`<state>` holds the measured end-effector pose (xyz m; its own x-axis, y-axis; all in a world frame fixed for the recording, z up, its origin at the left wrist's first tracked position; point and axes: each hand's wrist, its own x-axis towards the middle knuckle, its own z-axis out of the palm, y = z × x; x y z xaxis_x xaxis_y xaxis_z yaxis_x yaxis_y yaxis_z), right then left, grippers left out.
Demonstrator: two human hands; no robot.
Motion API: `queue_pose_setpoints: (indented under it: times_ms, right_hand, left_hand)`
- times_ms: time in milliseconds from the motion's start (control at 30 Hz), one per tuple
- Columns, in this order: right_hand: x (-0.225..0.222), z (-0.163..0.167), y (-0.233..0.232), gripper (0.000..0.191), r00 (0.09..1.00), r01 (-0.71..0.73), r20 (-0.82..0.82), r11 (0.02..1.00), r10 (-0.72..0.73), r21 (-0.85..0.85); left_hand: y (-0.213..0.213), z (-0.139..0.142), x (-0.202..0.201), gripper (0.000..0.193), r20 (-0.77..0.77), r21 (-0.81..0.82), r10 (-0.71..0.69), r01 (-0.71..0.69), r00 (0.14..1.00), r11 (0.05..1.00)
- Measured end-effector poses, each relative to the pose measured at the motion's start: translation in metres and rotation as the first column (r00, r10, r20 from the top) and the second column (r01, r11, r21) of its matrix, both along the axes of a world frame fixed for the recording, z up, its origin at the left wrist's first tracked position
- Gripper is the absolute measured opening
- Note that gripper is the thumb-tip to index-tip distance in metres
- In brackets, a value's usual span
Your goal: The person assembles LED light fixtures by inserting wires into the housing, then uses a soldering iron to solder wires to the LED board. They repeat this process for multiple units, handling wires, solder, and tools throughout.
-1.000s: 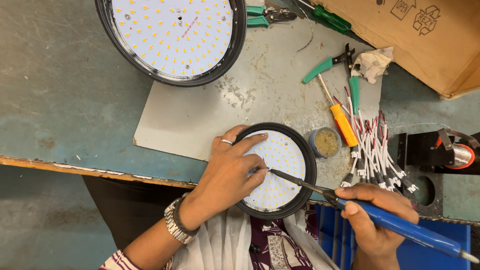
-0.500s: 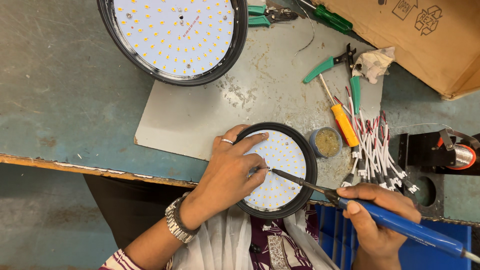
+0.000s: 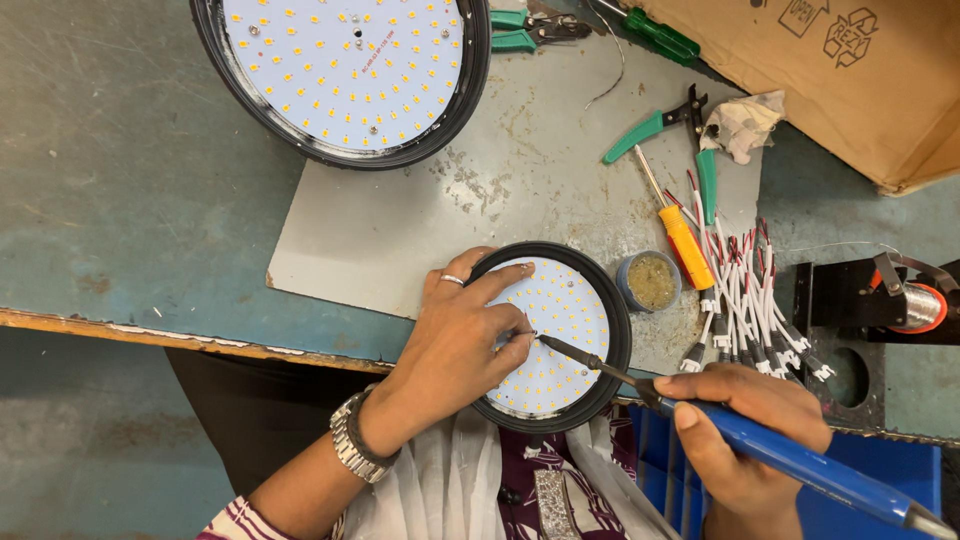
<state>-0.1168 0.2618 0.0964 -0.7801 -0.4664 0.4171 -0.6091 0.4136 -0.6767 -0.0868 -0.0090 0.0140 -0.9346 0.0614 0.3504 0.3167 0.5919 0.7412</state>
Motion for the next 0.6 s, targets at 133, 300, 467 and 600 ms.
queue_pose_setpoints:
  times_ms: [133, 300, 467, 600]
  right_hand:
    - [0.004, 0.009, -0.006, 0.024, 0.995, 0.089, 0.036, 0.996, -0.09, 0.014]
    - [0.012, 0.014, -0.004, 0.027, 0.958, 0.274, 0.104, 0.961, -0.269, -0.037]
    - [0.011, 0.009, 0.005, 0.027, 0.959, 0.259, 0.129, 0.965, -0.252, -0.035]
    - [0.009, 0.004, 0.013, 0.026, 0.967, 0.234, 0.119, 0.969, -0.223, -0.083]
  left_hand:
    - [0.0, 0.0, 0.0, 0.01, -0.01, -0.005, 0.008, -0.008, 1.0, 1.0]
    - [0.001, -0.001, 0.0, 0.011, -0.019, 0.01, 0.014, -0.014, 1.0, 1.0]
    - [0.001, -0.002, -0.001, 0.01, -0.019, 0.009, 0.014, -0.014, 1.0, 1.0]
    - [0.001, 0.0, -0.001, 0.009, -0.02, 0.012, 0.012, -0.012, 1.0, 1.0]
